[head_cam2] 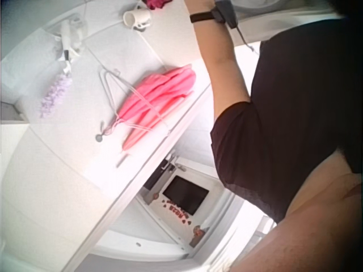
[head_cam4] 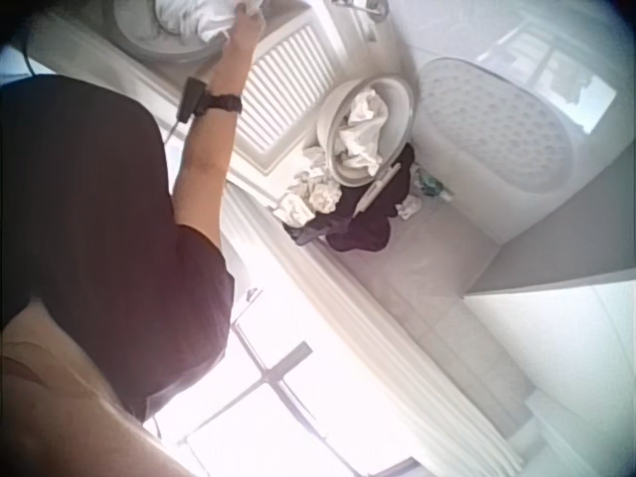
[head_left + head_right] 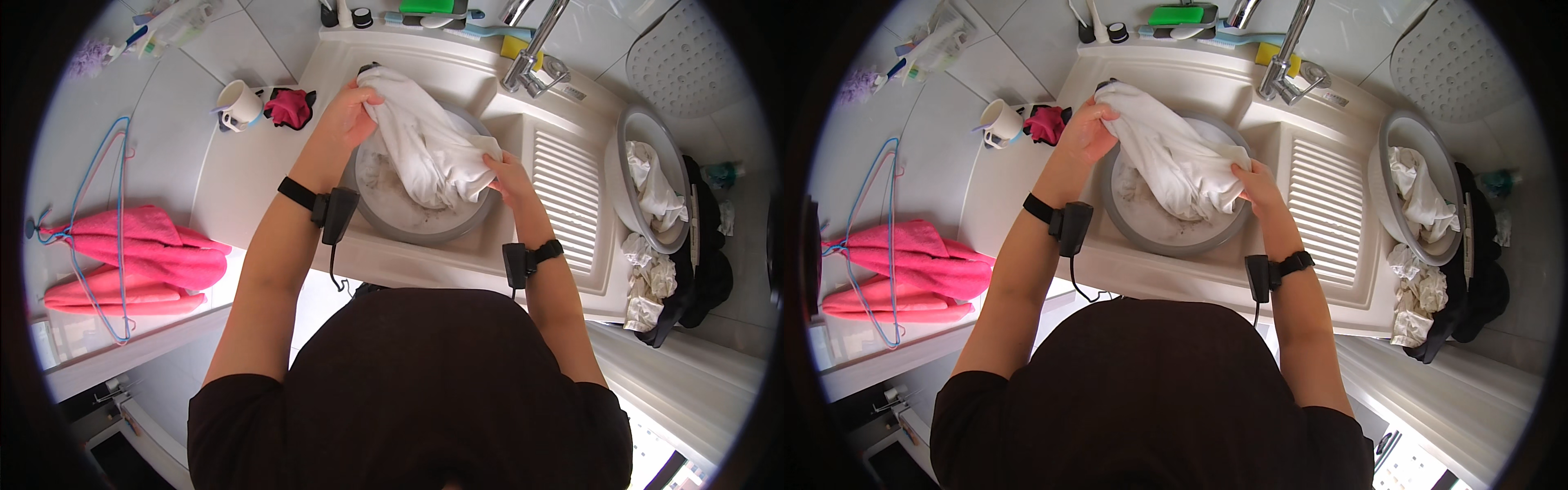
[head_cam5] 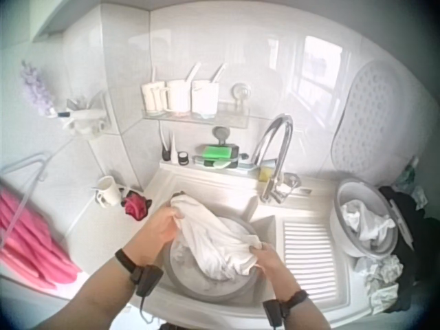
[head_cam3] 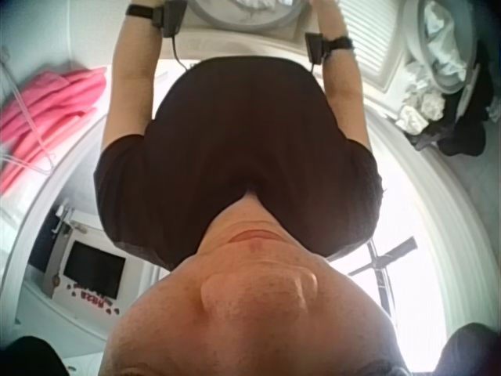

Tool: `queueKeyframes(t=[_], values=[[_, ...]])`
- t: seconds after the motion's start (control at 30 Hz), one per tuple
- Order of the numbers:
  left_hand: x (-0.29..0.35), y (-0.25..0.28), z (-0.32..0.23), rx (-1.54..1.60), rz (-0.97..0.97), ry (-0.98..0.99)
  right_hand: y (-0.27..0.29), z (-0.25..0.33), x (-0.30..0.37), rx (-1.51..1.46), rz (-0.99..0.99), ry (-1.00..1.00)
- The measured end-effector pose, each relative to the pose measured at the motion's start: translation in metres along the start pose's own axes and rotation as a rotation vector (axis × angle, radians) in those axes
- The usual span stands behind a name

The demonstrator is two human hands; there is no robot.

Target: The person washes clothes in a basin filled with soapy water by hand, scrubbing the fabric against itself and wringing it out.

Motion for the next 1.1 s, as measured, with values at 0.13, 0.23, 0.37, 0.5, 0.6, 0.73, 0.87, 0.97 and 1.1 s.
queueKeyframes(t=[0.13, 0.23, 0.37, 0.5, 0.6, 0.73, 0.87, 0.97, 1.1], values=[[-0.001, -0.013, 0.009, -0.118, -0.003, 0.045, 0.006, 0.004, -0.002, 0.046, 0.011, 0.138], [0.007, 0.002, 0.026, -0.103, -0.161, 0.106, 0.011, 0.011, 0.006, -0.042, -0.227, 0.091], [0.012, 0.027, 0.062, -0.030, -0.284, 0.151, 0.016, 0.013, -0.001, -0.264, -0.229, 0.137], [0.020, 0.105, 0.131, -0.470, -0.368, 0.266, 0.008, -0.002, -0.027, -0.437, -0.153, 0.223], [0.027, 0.144, 0.169, -1.637, -0.049, 0.531, 0.007, -0.012, -0.040, 0.034, -0.310, 0.304], [0.041, 0.158, 0.206, -1.735, 0.083, 0.848, -0.008, -0.021, -0.048, 0.937, -0.387, 0.413], [0.023, 0.142, 0.198, -1.325, -0.030, 0.405, -0.052, -0.050, -0.061, 1.433, -0.198, 0.254], [0.011, 0.075, 0.208, -1.645, 0.260, 0.309, -0.046, -0.074, -0.079, 1.544, -0.111, 0.146], [0.023, 0.087, 0.217, -1.993, 0.308, 0.651, -0.059, -0.096, -0.086, 1.696, 0.043, 0.015]])
Point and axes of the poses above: each hand's wrist, its own x-axis away from the middle knuckle, its own y-axis out of the back of the hand, z = x × y, the point moved 10 cm from there along -x, towards the middle knuckle, and after that the axes turned 2 degrees about -y, right-handed, at the moved point
